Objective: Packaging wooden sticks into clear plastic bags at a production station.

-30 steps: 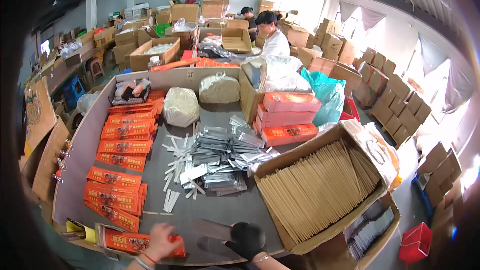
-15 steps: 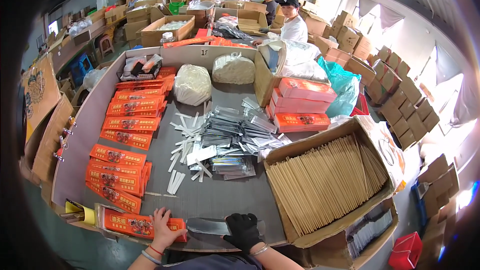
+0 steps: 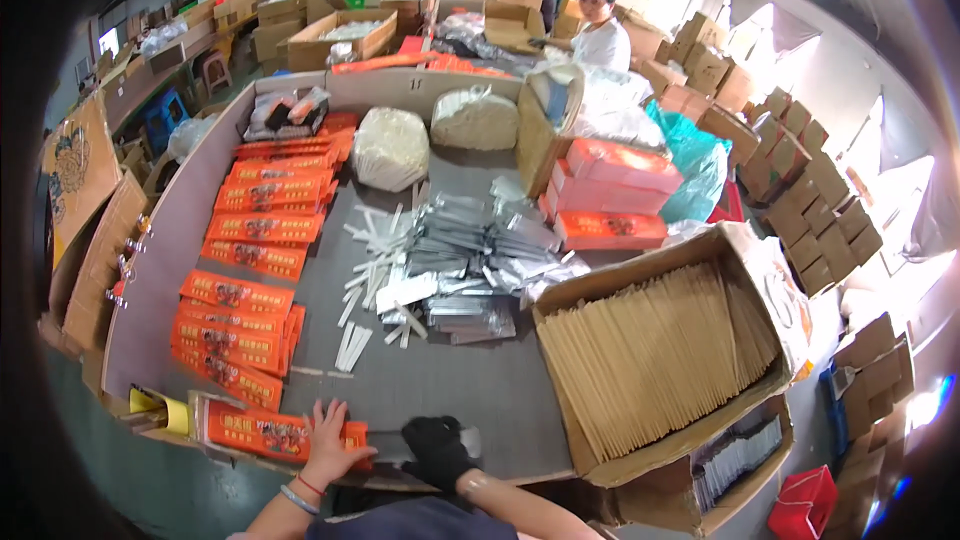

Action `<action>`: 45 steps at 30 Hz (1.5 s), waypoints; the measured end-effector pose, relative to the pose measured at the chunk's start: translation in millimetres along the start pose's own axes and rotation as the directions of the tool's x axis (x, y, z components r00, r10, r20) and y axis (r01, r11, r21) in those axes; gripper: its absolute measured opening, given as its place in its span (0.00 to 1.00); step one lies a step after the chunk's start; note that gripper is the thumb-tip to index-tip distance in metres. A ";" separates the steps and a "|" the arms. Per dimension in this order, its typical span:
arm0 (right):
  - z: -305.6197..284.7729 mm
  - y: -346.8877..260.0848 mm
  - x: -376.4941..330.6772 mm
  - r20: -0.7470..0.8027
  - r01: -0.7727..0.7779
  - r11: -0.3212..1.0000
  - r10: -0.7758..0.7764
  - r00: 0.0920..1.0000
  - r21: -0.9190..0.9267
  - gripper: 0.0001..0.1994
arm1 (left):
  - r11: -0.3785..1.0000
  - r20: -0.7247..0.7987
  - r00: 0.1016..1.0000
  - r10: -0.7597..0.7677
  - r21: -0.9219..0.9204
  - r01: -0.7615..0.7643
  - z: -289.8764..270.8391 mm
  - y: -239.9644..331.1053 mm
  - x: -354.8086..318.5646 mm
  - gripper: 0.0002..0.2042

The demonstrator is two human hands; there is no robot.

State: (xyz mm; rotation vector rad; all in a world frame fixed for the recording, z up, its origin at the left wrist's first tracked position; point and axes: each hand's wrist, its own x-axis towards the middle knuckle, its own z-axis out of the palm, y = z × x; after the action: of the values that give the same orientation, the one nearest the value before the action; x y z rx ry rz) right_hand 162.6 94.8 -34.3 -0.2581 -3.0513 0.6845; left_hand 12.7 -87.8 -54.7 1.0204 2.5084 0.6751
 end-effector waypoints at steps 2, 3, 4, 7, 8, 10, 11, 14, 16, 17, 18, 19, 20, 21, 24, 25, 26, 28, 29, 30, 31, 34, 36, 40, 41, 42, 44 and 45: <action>10.7 -8.5 9.6 -0.002 0.029 0.999 -0.029 1.000 0.018 0.31 | 0.999 0.054 0.999 0.009 -0.033 -0.007 -8.8 -1.5 -0.7 0.50; 11.4 -6.6 11.0 -0.046 0.073 0.996 -0.071 0.996 0.054 0.32 | 0.997 0.088 0.995 0.044 -0.069 -0.038 -12.4 -1.9 3.0 0.50; 10.0 -0.2 18.0 -0.101 0.119 0.990 -0.110 0.989 0.082 0.34 | 0.995 0.033 0.995 0.091 0.044 -0.093 -16.6 1.3 6.0 0.42; -24.4 38.4 40.3 -0.283 -0.001 1.000 0.009 0.959 0.031 0.36 | 0.959 -0.118 0.974 0.191 -0.190 -0.211 -23.2 2.2 42.5 0.33; -34.9 47.4 54.9 -0.338 -0.087 0.992 0.051 0.940 -0.092 0.36 | 0.952 -0.302 0.922 0.240 -0.114 -0.285 -18.7 5.0 54.1 0.23; -54.3 73.0 84.7 -0.445 -0.196 0.943 0.059 0.894 -0.268 0.36 | 0.975 -0.334 0.923 0.193 -0.044 -0.220 -10.3 6.2 83.0 0.22; -59.5 88.0 97.6 -0.488 -0.212 0.922 0.029 0.872 -0.325 0.37 | 0.990 -0.360 0.923 0.139 0.024 -0.140 -6.1 4.9 95.8 0.20; -61.3 124.8 127.4 -0.331 -0.212 0.885 0.070 0.941 -0.414 0.34 | 0.993 -0.345 0.932 0.113 0.064 -0.097 5.7 -4.9 116.3 0.12; -58.6 128.5 135.8 -0.372 -0.191 0.875 0.013 0.928 -0.444 0.33 | 0.996 -0.307 0.948 0.088 0.052 -0.076 7.0 -11.1 122.1 0.09; -57.7 128.0 138.1 -0.406 -0.171 0.863 -0.043 0.913 -0.475 0.32 | 0.992 -0.348 0.930 0.119 0.069 -0.101 8.0 -13.9 123.6 0.07; -58.4 129.5 140.8 -0.411 -0.146 0.874 -0.066 0.909 -0.463 0.33 | 0.988 -0.387 0.910 0.149 0.087 -0.125 8.8 -16.7 123.6 0.05; -57.1 130.7 141.7 -0.409 -0.148 0.875 -0.062 0.910 -0.461 0.33 | 0.988 -0.383 0.912 0.149 0.087 -0.125 6.7 -16.5 125.3 0.05; -54.7 131.6 142.8 -0.407 -0.143 0.879 -0.062 0.911 -0.454 0.31 | 0.984 -0.371 0.912 0.173 0.110 -0.142 3.0 -15.7 126.2 0.04; -51.4 132.3 143.9 -0.404 -0.139 0.884 -0.061 0.913 -0.447 0.29 | 0.978 -0.359 0.912 0.197 0.134 -0.159 0.9 -15.2 125.2 0.03; -39.7 144.0 153.1 -0.494 -0.173 0.813 -0.155 0.856 -0.555 0.20 | 0.988 -0.382 0.911 0.154 0.086 -0.131 -2.5 -10.0 122.4 0.03; -39.2 143.6 155.7 -0.532 -0.185 0.792 -0.198 0.823 -0.582 0.17 | 0.988 -0.383 0.912 0.151 0.087 -0.127 -3.0 -10.8 119.1 0.03; -39.1 143.5 159.0 -0.517 -0.179 0.789 -0.195 0.834 -0.588 0.15 | 0.993 -0.364 0.924 0.118 0.024 -0.118 -3.1 -11.9 115.2 0.02; -42.4 145.0 161.8 -0.456 -0.164 0.801 -0.148 0.878 -0.576 0.15 | 0.994 -0.340 0.937 0.083 -0.042 -0.104 -4.6 -11.4 106.6 0.02; -44.8 146.0 161.1 -0.393 -0.155 0.811 -0.099 0.914 -0.565 0.14 | 0.981 -0.340 0.933 0.118 -0.106 -0.163 -6.1 -9.5 102.9 0.03; -47.2 147.6 158.9 -0.378 -0.142 0.813 -0.102 0.920 -0.565 0.13 | 0.961 -0.341 0.928 0.153 -0.169 -0.220 -8.3 -7.1 98.8 0.04; -52.7 144.6 158.6 -0.371 -0.133 0.817 -0.105 0.923 -0.561 0.13 | 0.963 -0.339 0.930 0.142 -0.170 -0.209 -13.3 -5.1 92.8 0.04; -83.7 110.5 146.6 -0.224 -0.155 0.893 0.063 0.973 -0.422 0.15 | 0.957 -0.282 0.956 0.079 -0.247 -0.152 -32.0 -3.3 70.7 0.05; -114.3 67.1 118.2 -0.119 -0.114 0.940 0.079 0.990 -0.322 0.17 | 0.922 -0.297 0.955 0.002 -0.368 -0.117 -44.9 -8.4 56.1 0.05; -118.0 61.3 104.9 0.280 -0.002 0.980 0.058 0.958 -0.199 0.23 | 0.941 -0.278 0.960 0.033 -0.314 -0.123 -45.8 -8.6 53.5 0.05; -103.4 70.7 101.4 0.112 0.030 0.972 -0.003 0.994 -0.235 0.28 | 0.942 -0.269 0.963 0.032 -0.315 -0.119 -46.1 -2.4 52.9 0.05; -98.1 75.7 92.3 -0.040 -0.003 0.972 -0.006 0.999 -0.237 0.30 | 0.921 -0.229 0.973 0.010 -0.378 -0.099 -47.8 5.8 51.2 0.05; -100.8 75.2 80.6 -0.281 -0.012 0.991 -0.027 0.959 -0.136 0.31 | 0.894 -0.198 0.980 -0.031 -0.444 -0.061 -47.0 6.9 47.2 0.05; -106.5 75.4 68.0 -0.370 0.005 0.999 -0.020 0.929 -0.040 0.30 | 0.896 -0.193 0.980 -0.041 -0.441 -0.049 -47.3 7.8 44.4 0.05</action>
State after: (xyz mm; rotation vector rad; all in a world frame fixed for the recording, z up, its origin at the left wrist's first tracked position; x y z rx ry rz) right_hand 111.8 218.0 27.9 -0.3259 -2.7029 0.5079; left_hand -35.9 -65.0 -17.4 0.8189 2.3376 1.3362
